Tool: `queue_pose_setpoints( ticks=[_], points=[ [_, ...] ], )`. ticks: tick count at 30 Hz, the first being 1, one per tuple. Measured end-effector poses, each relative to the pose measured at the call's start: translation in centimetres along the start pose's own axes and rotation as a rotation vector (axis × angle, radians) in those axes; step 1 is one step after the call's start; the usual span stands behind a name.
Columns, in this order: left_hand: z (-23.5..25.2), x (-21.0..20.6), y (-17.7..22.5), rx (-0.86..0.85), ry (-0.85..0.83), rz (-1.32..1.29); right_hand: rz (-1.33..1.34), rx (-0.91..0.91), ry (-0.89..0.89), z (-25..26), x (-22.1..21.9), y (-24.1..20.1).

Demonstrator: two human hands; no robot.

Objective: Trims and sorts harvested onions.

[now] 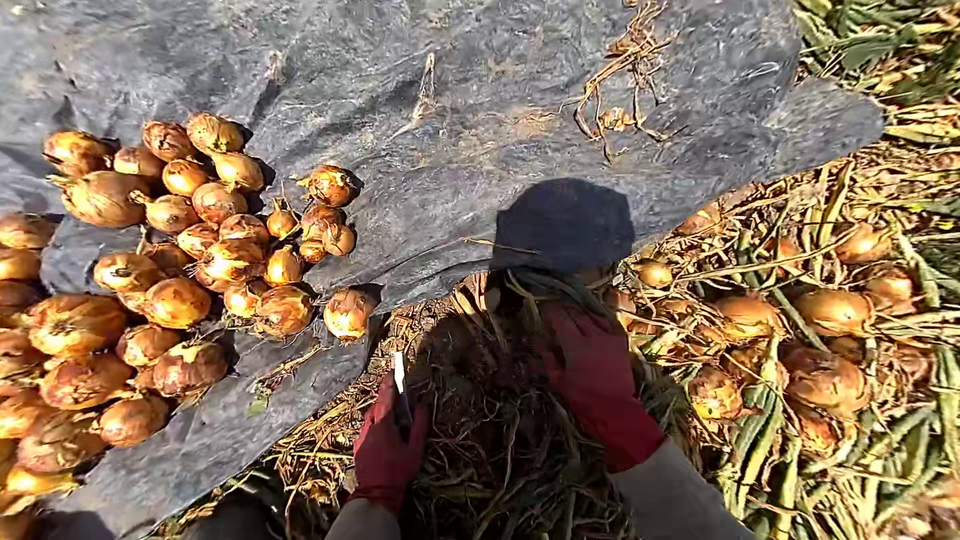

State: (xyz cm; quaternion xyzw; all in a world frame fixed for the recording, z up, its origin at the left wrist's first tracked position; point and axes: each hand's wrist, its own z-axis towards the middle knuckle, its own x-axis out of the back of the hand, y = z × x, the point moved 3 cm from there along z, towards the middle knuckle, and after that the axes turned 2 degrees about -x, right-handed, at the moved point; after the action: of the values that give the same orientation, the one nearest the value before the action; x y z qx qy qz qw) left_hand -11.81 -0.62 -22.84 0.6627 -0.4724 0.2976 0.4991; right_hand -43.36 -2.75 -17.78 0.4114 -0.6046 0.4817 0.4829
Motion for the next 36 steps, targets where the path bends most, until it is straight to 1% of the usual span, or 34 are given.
queue_pose_setpoints(
  ticks=[2, 6, 8, 10, 14, 16, 17, 18, 20, 21, 23, 25, 26, 27, 29, 30, 31, 32, 33, 34, 36],
  points=[
    [-0.2, 0.1, 0.2, 0.003, -0.012, 0.021, -0.020, -0.057, -0.074, 0.2, 0.6, -0.5],
    [-0.1, -0.2, -0.1, -0.005, 0.012, 0.013, -0.056, -0.104, -0.179, 3.9, -2.1, -2.9],
    [-0.1, -0.2, -0.3, -0.005, 0.020, -0.005, -0.069, -0.141, -0.219, 5.6, -2.0, -3.2],
    [-0.3, -0.3, -0.3, -0.018, 0.037, -0.006, -0.097, -0.135, -0.269, 6.9, -1.3, -3.3],
    [-0.2, -0.3, -0.3, -0.027, 0.062, -0.032, -0.105, -0.029, -0.406, 9.4, 1.1, -2.2],
    [-0.1, -0.2, -0.4, -0.021, 0.033, -0.056, -0.032, 0.006, -0.384, 11.0, 3.8, -0.6],
    [-0.2, -0.1, -0.5, -0.023, 0.022, -0.068, 0.032, -0.031, -0.359, 11.6, 5.5, -0.1],
    [-0.3, -0.1, -0.5, -0.024, 0.013, -0.084, 0.055, -0.116, -0.348, 12.0, 7.1, 0.0],
    [-0.5, 0.1, -0.3, -0.009, -0.021, -0.106, -0.123, -0.289, -0.253, 13.3, 9.3, -1.6],
    [-0.5, 0.3, -0.2, 0.011, -0.063, -0.106, -0.225, -0.370, -0.252, 13.9, 9.7, -3.2],
    [-0.4, 0.6, 0.0, 0.037, -0.117, -0.096, -0.326, -0.450, -0.291, 14.7, 8.1, -5.6],
    [-0.5, 0.7, -0.2, 0.030, -0.132, -0.094, -0.287, -0.416, -0.329, 14.5, 3.9, -6.6],
    [-0.5, 0.7, -0.2, 0.013, -0.126, -0.095, -0.232, -0.388, -0.343, 14.1, 1.5, -6.3],
    [-0.6, 0.5, -0.1, -0.004, -0.109, -0.099, -0.187, -0.372, -0.345, 13.2, 0.0, -6.2],
    [-0.6, 0.3, -0.3, -0.035, -0.038, -0.106, -0.139, -0.358, -0.349, 12.0, -0.1, -6.4],
    [-0.6, 0.2, -0.5, -0.050, 0.003, -0.105, -0.128, -0.338, -0.368, 11.6, 0.7, -6.2],
    [-0.6, 0.2, -0.6, -0.059, 0.020, -0.100, -0.106, -0.314, -0.359, 11.1, 1.8, -5.6],
    [-0.5, 0.2, -0.6, -0.066, 0.025, -0.100, -0.076, -0.291, -0.301, 10.6, 2.9, -4.5],
    [-0.4, 0.2, -0.5, -0.065, 0.023, -0.104, -0.043, -0.295, -0.197, 10.1, 4.3, -3.1],
    [-0.5, 0.2, -0.4, -0.057, 0.007, -0.107, 0.034, -0.321, -0.088, 9.4, 5.6, -1.8],
    [-0.5, 0.3, -0.5, -0.068, 0.017, -0.122, 0.267, -0.456, 0.105, 6.9, 7.8, 0.5]
  ],
)
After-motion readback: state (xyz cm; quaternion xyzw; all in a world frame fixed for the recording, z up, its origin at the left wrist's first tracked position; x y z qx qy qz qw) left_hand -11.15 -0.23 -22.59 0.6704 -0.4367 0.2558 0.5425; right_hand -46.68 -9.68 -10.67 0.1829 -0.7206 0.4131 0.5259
